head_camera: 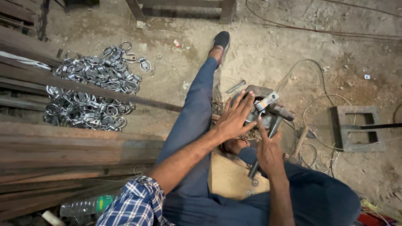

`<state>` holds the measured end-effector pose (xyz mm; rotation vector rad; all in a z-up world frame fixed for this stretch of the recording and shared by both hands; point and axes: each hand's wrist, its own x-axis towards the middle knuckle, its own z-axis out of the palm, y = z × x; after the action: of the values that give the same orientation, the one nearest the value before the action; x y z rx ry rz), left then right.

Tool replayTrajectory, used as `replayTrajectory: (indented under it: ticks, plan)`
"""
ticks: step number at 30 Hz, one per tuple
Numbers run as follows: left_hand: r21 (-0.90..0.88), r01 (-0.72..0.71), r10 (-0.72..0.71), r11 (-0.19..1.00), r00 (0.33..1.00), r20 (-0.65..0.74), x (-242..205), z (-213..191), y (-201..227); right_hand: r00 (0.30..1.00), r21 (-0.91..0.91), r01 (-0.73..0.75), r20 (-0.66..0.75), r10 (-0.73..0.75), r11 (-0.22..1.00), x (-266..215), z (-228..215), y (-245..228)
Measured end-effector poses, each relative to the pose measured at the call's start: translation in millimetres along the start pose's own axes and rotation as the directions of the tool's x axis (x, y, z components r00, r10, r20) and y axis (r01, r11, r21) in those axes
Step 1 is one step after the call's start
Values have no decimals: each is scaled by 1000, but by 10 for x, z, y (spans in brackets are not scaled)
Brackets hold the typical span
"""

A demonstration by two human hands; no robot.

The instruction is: The person sits on the floor and repeatedly hammers a metal piece placed on an anvil. The person holds the metal piece with the left hand and strikes it with a hammer in the right hand.

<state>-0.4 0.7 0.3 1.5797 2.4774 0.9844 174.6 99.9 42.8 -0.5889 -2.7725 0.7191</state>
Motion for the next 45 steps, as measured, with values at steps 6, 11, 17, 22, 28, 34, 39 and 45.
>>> replayTrajectory:
  ticks: [6,11,17,22,28,34,39,45]
  plan:
    - [-84,12,-6,996,998,64,15,-39,-25,991,-36,-104,85,107,994,17,-38,16]
    - [-296,90,-135,951,982,-135,-126,-253,-26,956,-60,-236,162,243,970,65,-103,-111]
    - [-902,385,-492,-195,757,430,-774,-880,-308,945,-42,-264,190,267,964,89,-109,-95]
    - [-786,423,-389,-451,700,599,-1129,-1437,-304,987,66,-132,104,125,989,33,-92,-41]
    - [-858,490,-487,-153,719,497,-862,-1298,-324,971,-1,-193,146,191,981,78,-84,-81]
    - [-862,434,-537,261,807,244,-234,-723,-380,963,-39,-214,157,217,976,74,-63,-77]
    - [-310,34,-100,950,974,-201,127,-288,144,996,7,-83,42,82,997,0,-2,15]
    - [3,53,-52,999,998,-30,62,-8,225,968,107,95,-243,-67,990,-41,47,45]
